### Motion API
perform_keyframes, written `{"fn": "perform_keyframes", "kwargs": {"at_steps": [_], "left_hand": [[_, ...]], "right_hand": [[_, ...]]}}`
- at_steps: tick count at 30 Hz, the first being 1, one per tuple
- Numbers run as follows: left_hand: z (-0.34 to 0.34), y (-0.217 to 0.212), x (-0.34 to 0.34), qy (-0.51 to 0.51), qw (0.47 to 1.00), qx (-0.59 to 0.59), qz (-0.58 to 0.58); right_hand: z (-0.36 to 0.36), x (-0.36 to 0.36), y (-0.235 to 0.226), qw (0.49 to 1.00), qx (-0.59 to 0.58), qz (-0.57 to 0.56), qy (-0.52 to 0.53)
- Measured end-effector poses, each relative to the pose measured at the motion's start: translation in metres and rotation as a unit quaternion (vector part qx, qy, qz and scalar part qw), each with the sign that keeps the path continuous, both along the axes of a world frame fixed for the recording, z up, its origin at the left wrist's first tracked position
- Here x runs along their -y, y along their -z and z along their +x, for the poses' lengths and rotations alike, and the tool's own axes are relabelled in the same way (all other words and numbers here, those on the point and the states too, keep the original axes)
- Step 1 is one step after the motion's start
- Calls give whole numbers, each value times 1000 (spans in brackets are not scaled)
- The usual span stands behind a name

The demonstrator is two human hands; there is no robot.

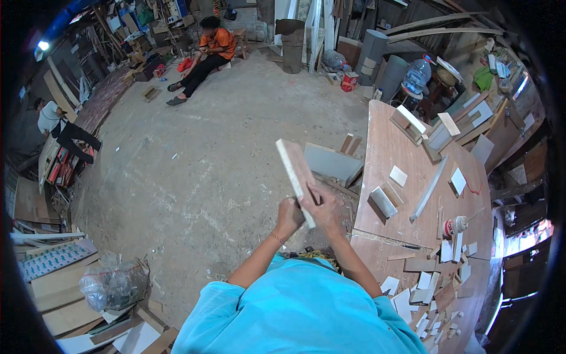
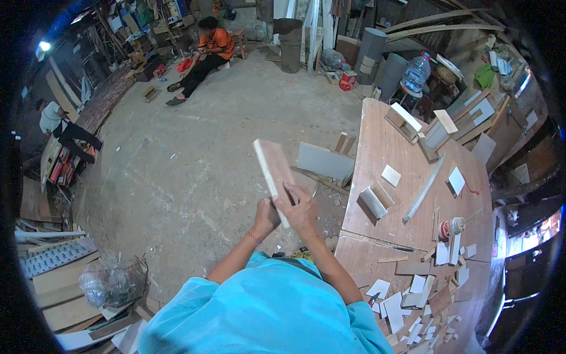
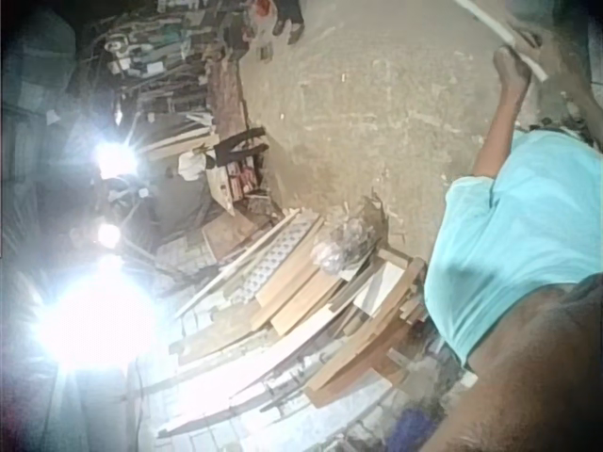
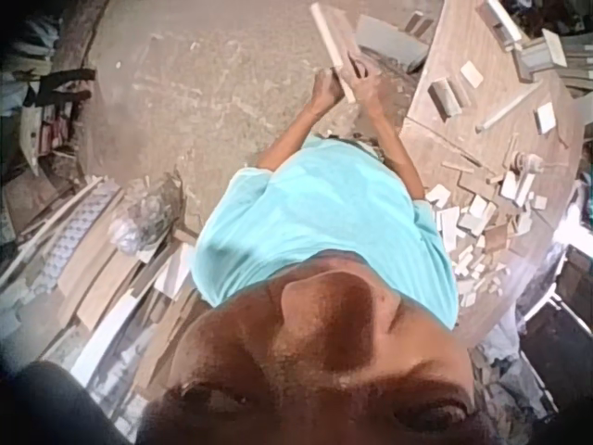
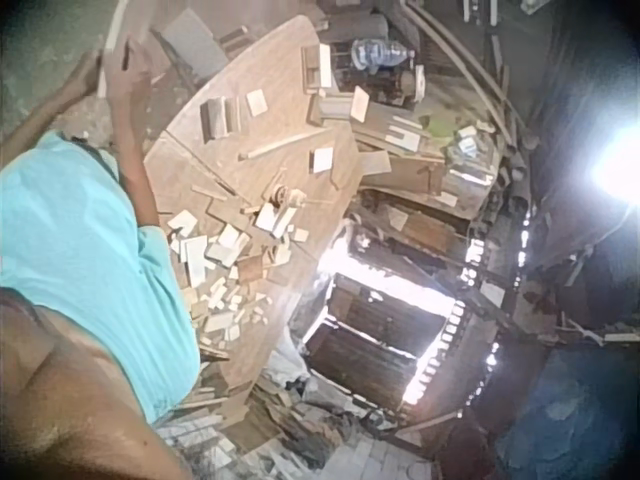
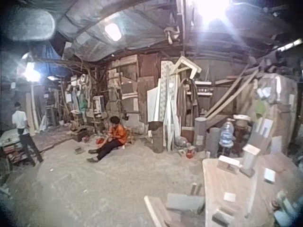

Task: Assembling and gluing small wooden pieces on a workshop table.

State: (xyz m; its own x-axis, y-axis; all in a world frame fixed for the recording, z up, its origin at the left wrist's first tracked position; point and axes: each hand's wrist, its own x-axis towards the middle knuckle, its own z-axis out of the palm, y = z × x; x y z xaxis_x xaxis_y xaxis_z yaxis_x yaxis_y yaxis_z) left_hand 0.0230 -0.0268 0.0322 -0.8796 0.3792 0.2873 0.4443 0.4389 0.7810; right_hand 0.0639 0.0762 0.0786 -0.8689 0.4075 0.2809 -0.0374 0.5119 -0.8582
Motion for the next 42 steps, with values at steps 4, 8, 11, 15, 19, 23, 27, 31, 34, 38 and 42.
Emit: {"fn": "perform_keyframes", "kwargs": {"at_steps": [4,8,11,15,19,23,27,31,34,38,42], "left_hand": [[-12,15,9,-1,994,31,107],[-3,-5,2,-7,997,-12,79],[-2,-10,-2,11,1000,-7,26],[-9,12,-2,2,997,6,74],[-9,4,-4,19,988,43,150],[-1,-6,-11,48,998,-46,16],[-2,7,-8,7,999,-14,32],[-6,-3,0,31,988,15,149],[-6,6,-3,29,998,-35,40],[4,-8,-9,46,998,-47,19],[-6,10,3,41,997,-22,55]], "right_hand": [[7,13,3,999,1,4,-44],[-8,-1,5,997,14,-58,-39],[-8,-2,0,999,12,-42,-15],[5,6,-5,1000,0,-14,-26],[7,3,-7,1000,10,11,-26],[-12,-12,-5,1000,14,-11,18],[-3,-4,-6,1000,25,-9,7],[11,7,-12,1000,11,1,-20],[2,1,-9,1000,13,-13,-12],[-8,-8,-10,996,48,-56,45],[14,9,-11,1000,13,6,-5]]}}
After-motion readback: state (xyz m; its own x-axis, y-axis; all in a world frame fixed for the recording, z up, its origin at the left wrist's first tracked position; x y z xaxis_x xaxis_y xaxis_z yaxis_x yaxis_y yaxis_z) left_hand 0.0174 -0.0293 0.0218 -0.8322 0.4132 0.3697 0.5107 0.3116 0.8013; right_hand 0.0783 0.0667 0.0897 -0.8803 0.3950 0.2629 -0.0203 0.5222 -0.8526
